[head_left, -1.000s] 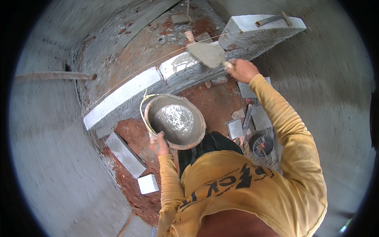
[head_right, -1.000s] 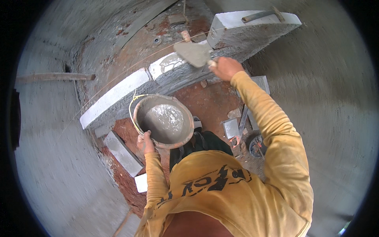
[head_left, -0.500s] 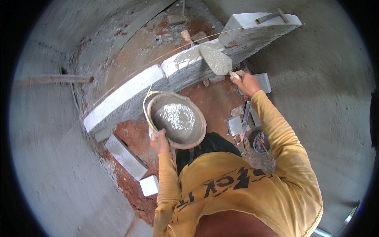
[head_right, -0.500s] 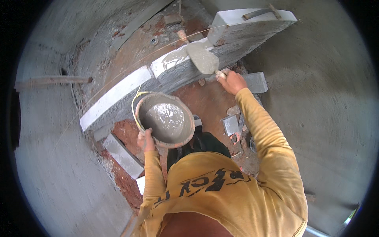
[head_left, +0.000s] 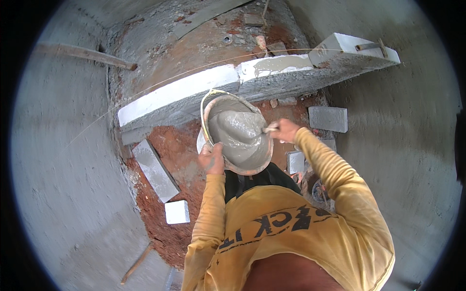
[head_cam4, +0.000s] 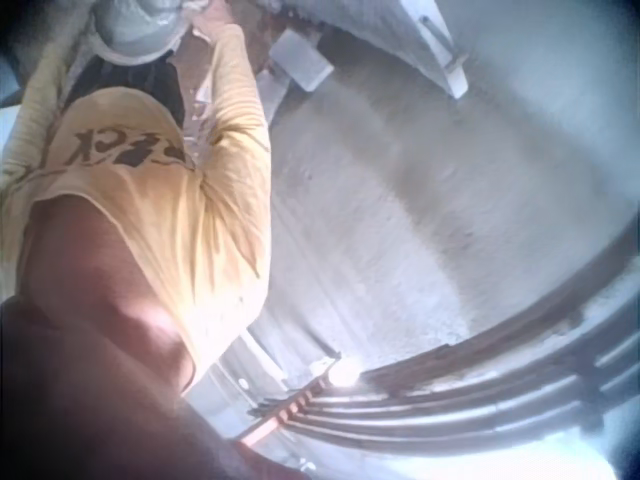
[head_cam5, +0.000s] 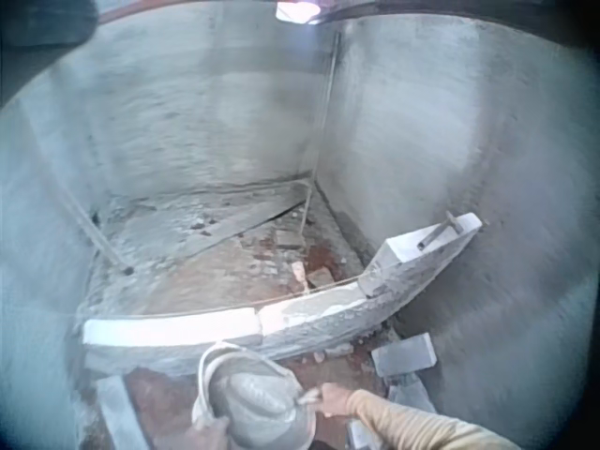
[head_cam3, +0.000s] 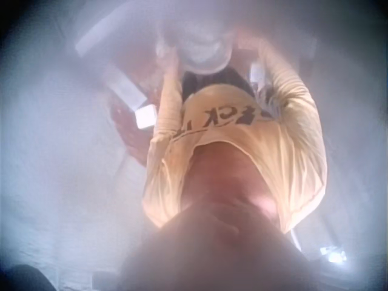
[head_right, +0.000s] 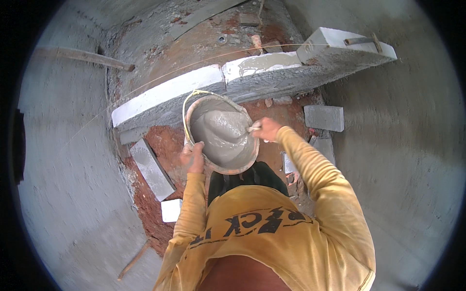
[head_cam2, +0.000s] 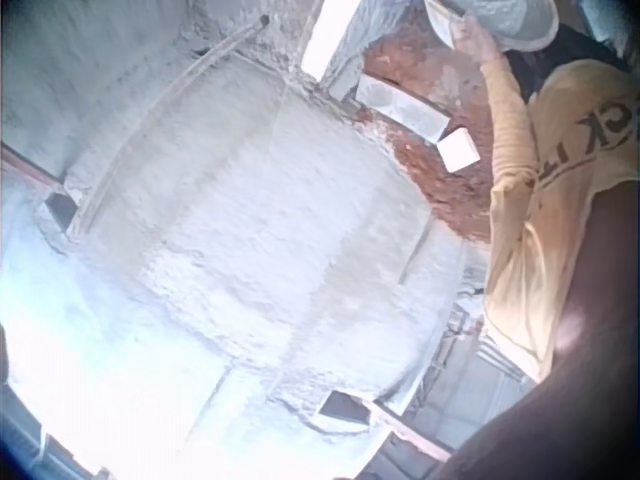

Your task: The person scoops mortar from a bucket and spreads it along a partially built wall. They place concrete blocks onto the mortar, tap them into position with a hammer, and cut a block with a hand saw. The person continues to apply mortar and set additional blocks along the wall line.

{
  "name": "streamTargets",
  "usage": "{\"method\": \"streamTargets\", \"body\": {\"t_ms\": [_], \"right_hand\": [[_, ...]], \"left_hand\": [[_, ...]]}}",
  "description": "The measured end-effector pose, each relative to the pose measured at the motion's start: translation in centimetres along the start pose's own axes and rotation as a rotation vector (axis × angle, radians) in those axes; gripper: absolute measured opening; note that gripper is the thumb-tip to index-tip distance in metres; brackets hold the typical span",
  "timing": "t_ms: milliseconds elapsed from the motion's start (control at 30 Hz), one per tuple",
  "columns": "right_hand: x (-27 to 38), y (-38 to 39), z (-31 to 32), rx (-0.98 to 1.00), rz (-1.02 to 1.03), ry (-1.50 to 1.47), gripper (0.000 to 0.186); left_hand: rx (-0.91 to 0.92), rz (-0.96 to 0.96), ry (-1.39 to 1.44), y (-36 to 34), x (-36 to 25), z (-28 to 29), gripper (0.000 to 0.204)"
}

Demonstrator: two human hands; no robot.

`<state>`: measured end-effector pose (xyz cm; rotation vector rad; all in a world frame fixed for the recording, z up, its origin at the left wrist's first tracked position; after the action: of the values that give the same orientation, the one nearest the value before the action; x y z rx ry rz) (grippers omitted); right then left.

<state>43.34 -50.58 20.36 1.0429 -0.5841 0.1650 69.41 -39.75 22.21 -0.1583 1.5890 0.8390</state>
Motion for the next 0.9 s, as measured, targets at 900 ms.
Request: {"method": "streamTargets", "body": {"t_ms": [900], "right_hand": [[21.8,-5.6,9.2,-0.488,0.434,0.924,0.032]], "left_hand": [[-0.177,0.089,0.098,-0.9,2.3,7.5,0.012]]}}
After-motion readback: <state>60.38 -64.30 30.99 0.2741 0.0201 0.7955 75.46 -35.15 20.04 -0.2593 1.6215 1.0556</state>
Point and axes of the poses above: each hand's wrist, its own y-axis away from the middle knuckle, its own z-axis out of the back of the hand, x = y × z, the point moved 8 cm from there along -y, towards the middle knuckle, and after that the axes turned 1 degree about x, right-handed, at the moved point
